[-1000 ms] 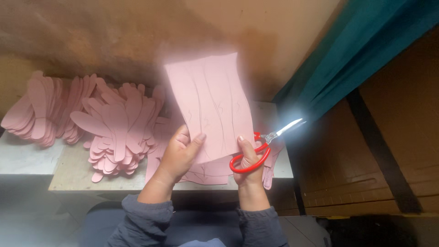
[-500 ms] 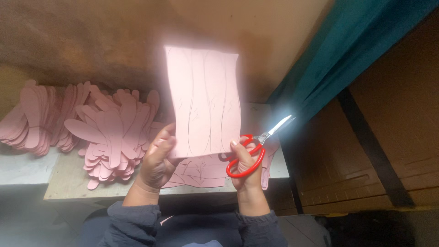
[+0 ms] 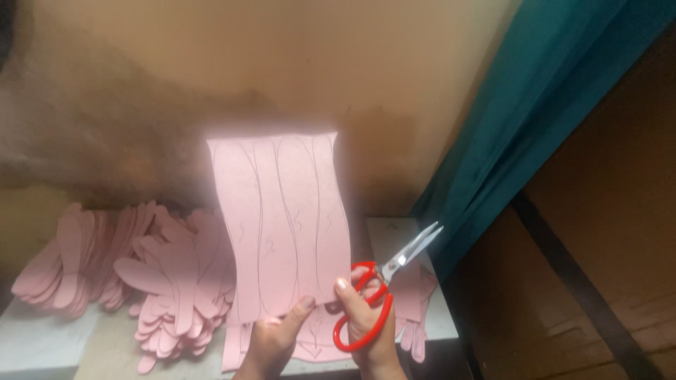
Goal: The person uses red-handled scissors to cut a pink paper sheet along pre-drawn outlines, creating elongated shapes. The cut pieces are placed on a pile to the left, and the process is repeated with additional sheets.
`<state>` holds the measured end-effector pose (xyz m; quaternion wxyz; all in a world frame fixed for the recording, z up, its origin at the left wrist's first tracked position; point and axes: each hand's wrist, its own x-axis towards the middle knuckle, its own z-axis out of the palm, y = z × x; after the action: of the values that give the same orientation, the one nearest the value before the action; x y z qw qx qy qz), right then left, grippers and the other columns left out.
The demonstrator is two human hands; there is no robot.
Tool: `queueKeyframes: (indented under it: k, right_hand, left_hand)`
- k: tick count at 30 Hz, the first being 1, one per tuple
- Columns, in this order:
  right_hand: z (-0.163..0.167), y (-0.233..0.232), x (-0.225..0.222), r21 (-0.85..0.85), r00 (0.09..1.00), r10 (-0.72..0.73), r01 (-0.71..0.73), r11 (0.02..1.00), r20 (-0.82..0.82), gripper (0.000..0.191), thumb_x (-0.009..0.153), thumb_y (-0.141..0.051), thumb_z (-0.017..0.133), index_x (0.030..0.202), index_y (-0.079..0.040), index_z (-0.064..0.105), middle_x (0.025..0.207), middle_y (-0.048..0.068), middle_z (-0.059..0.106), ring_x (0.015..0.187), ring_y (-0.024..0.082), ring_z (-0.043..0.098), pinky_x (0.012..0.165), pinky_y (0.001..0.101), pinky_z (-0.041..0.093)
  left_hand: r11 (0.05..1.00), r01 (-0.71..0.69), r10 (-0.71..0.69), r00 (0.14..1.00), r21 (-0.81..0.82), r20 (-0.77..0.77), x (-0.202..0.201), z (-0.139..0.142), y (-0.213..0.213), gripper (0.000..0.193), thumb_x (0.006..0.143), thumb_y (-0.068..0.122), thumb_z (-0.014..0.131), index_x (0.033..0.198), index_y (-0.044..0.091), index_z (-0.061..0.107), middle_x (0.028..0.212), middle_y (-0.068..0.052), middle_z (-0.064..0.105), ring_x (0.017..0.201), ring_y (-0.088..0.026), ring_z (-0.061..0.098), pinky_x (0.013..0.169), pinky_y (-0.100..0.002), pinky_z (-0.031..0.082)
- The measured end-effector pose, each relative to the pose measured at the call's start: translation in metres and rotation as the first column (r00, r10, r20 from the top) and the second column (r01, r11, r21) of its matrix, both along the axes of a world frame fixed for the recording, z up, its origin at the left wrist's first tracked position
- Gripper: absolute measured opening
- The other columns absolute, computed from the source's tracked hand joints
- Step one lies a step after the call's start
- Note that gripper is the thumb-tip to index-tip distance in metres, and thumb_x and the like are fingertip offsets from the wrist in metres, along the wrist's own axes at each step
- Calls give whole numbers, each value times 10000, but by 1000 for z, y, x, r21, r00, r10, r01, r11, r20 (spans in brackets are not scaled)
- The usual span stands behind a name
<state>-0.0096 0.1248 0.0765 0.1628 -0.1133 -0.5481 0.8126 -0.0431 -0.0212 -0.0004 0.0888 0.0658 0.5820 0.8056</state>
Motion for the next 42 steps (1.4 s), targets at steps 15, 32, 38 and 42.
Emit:
queueKeyframes:
  k: [15, 32, 38, 42]
  right_hand:
    - [-51, -5, 29, 124, 938, 346, -340, 932, -25, 259, 900, -132, 610, 1128, -21, 555, 990, 33, 625, 822, 139, 577, 749, 296, 498]
    - [-51, -14, 24, -96, 912, 395, -386, 918, 111, 355, 961, -297, 659, 1126, 16, 631, 871, 78, 635, 735, 163, 592, 655, 286, 474]
    - [-48, -17, 6, -283, 997, 77, -77, 956, -12, 284, 850, -136, 736, 1097, -66, 613, 889, 23, 618, 832, 122, 622, 768, 286, 526]
    - [-37, 0, -4, -232, 993, -32, 5, 973, -112, 197, 888, -97, 748, 1030, -57, 618, 860, 15, 600, 782, 120, 573, 676, 300, 462]
  left_hand:
    - [872, -176, 126, 982, 458, 138, 7, 46, 10, 306, 947, 140, 679, 1184, -53, 650, 1082, -131, 695, 937, -210, 693, 822, -372, 591]
    - [809, -349, 225, 927, 474, 299, 3, 18, 4, 321, 933, 310, 687, 1074, 22, 689, 1005, -75, 688, 962, -153, 654, 899, -306, 522]
    - [920, -257, 196, 956, 295, 220, 13, -2, 14, 350, 979, 249, 739, 1118, -69, 688, 1073, -102, 659, 980, -174, 606, 899, -336, 479]
    - [1000, 6, -8, 998, -30, -70, 27, 6, 2, 472, 866, 237, 759, 1224, -61, 680, 1167, -126, 704, 1044, -205, 652, 921, -338, 513]
